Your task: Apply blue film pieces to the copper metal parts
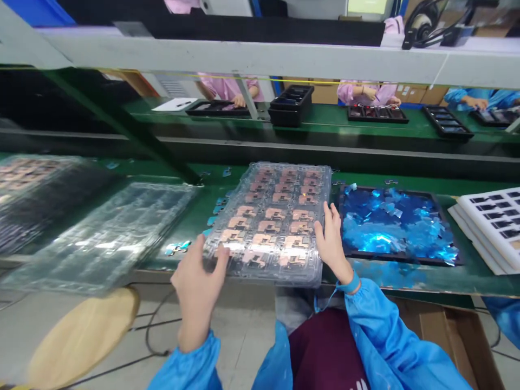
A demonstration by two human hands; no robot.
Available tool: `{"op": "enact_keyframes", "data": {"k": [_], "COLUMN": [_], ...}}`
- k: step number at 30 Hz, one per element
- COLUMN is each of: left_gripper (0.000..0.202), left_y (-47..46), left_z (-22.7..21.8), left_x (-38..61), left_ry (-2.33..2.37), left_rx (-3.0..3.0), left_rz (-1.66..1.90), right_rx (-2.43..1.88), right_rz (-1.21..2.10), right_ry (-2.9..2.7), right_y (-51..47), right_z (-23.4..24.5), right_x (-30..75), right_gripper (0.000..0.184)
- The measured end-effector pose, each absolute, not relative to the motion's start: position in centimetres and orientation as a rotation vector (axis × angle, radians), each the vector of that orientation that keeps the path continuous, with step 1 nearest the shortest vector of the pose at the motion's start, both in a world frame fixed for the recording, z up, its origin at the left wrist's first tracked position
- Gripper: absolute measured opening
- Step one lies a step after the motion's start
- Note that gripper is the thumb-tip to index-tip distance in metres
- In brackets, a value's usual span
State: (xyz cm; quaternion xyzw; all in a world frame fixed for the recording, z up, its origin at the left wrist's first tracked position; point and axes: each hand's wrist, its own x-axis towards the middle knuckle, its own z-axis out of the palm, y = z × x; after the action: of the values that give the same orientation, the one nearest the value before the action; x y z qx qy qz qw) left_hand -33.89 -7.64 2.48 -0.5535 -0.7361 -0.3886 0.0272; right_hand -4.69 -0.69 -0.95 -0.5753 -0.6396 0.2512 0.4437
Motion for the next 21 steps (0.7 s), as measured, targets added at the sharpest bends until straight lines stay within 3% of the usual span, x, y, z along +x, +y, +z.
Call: {"op": "enact_keyframes", "data": {"k": [12, 21], "left_gripper": [0.050, 0.053], "left_y": [-6.7, -6.7], "left_z": [1.6, 0.9], "left_x": [-34.8, -34.4], "left_ry": [-2.380, -2.431], "left_rx": [-1.745, -1.819], "left_rz": [-1.160, -1.064], "right_rx": [-1.464, -1.388], "right_rz": [0.602, 0.680], "right_ry": [-1.719, -1.760], "right_y": [-0.4, 1.4], "right_z": [-0.3, -1.5], "right_x": [-4.9, -4.0], "right_gripper": [0.071, 0.072]}}
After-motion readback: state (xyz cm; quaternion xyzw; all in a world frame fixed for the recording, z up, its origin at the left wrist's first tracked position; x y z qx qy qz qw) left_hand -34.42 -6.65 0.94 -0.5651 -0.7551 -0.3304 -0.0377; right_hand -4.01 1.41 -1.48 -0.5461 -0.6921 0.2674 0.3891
